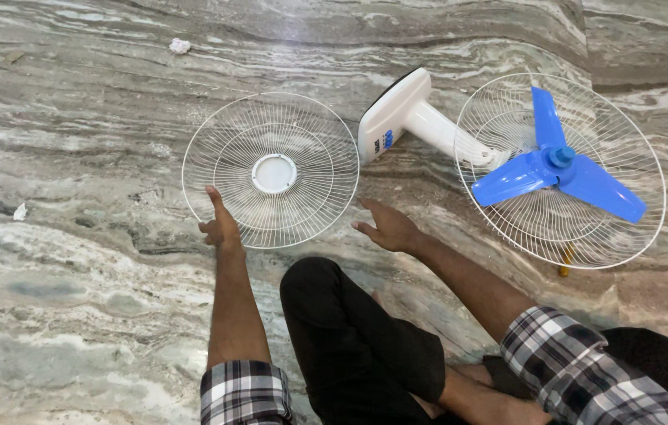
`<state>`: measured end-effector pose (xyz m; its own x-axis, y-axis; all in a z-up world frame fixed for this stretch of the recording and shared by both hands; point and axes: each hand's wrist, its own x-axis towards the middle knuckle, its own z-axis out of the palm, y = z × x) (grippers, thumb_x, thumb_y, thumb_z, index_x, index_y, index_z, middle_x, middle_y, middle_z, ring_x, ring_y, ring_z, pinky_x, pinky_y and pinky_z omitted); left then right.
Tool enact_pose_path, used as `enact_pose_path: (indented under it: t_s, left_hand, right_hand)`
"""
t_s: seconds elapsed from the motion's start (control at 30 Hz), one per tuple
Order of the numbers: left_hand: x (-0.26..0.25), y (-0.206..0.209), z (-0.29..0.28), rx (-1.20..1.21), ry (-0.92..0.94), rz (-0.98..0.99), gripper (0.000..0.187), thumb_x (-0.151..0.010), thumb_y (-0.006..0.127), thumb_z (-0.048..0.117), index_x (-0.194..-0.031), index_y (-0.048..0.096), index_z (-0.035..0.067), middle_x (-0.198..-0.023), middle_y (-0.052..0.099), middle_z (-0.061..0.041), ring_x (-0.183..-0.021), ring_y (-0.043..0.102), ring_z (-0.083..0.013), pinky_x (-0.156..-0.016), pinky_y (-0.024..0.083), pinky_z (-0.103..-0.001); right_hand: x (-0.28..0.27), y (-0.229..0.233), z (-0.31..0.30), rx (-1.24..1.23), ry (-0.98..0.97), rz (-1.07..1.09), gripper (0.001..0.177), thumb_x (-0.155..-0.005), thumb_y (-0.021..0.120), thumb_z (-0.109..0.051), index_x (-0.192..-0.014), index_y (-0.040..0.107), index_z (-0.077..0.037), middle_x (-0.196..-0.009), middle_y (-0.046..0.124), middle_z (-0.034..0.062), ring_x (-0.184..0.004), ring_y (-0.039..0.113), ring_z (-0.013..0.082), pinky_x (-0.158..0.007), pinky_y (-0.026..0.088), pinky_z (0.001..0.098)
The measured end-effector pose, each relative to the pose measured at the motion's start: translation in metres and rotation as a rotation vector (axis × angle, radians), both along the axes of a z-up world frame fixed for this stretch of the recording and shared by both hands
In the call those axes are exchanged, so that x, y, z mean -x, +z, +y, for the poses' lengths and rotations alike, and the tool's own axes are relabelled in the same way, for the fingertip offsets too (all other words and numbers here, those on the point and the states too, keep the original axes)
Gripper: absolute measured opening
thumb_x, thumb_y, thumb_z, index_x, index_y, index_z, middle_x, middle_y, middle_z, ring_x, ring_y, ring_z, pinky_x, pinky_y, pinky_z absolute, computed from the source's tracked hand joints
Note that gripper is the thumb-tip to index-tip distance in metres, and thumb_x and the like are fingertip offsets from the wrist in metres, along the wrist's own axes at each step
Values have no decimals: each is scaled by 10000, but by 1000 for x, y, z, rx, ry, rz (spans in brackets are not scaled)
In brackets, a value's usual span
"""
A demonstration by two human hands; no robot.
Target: The person disassembles a table fan by removing the front grille, unscrewing the blade nut to detach the blades, and then removing the rear grille and motor housing. The components are placed on the floor.
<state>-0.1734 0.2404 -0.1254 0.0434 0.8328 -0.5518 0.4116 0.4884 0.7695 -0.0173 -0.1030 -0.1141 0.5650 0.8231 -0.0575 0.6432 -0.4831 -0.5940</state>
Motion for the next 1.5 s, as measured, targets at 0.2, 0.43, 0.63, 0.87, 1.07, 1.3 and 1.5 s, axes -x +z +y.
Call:
enact_pose_path:
  t_s: [0.2,0.43,0.63,0.87,1.07,1.3,1.5]
  left_hand:
    - [-5,4,-18,-130,28,220,1358,-746,545,959,-1602,213,-42,-1555,314,-352,-1413,417,-516,-1110,471,-616]
    - [-35,37,-47,-440,-184,302,1270,-770,649,854,-1559,222,-46,-1510,328,-336,-1395,401,-487,-1028,493,-623]
    - [-74,76,-92,-548,-363,154,1222,-781,718,765,-1562,260,-57,-1467,409,-340,-1347,466,-482,-1050,494,-582]
    - [-125,90,-177,-869,-645,-79,1075,-838,791,647,-1515,354,-65,-1406,505,-290,-1328,494,-449,-1093,447,-532]
    - [-158,111,-268,-970,-931,-217,951,-810,836,499,-1485,412,-19,-1393,540,-241,-1297,531,-411,-1065,478,-514]
    - [-167,122,-364,-986,-1197,-338,898,-836,802,518,-1501,438,37,-1447,514,-222,-1360,491,-415,-1076,467,-534]
    - [-170,133,-385,-1084,-1476,-46,901,-726,866,521,-1439,497,112,-1588,372,-191,-1554,198,-408,-1245,95,-668]
  right_hand:
    - [7,28,-3,-30,-11,53,783,-989,556,-518,-1524,375,24,-1449,552,262,-1308,579,389,-1083,467,502]
    - [19,73,-15,-140,-51,67,640,-985,611,-414,-1465,463,-18,-1347,653,216,-1185,683,328,-989,545,469]
    - [9,105,-45,-269,-67,-99,459,-952,685,-266,-1339,595,-36,-1232,722,167,-1068,737,298,-904,583,444]
    - [-16,136,-127,-483,-255,-244,289,-932,721,-113,-1202,677,-23,-1092,726,149,-936,756,253,-773,619,354]
    - [-53,137,-213,-586,-431,-379,222,-954,724,-74,-1161,671,-16,-1106,728,135,-944,756,242,-784,622,339]
    - [-80,116,-311,-319,-765,-583,240,-940,761,-172,-1149,727,-59,-1126,715,145,-1078,655,337,-930,527,452]
    - [-83,83,-355,-175,-801,-527,410,-892,787,-252,-1240,678,-66,-1271,670,171,-1229,583,369,-1043,478,466]
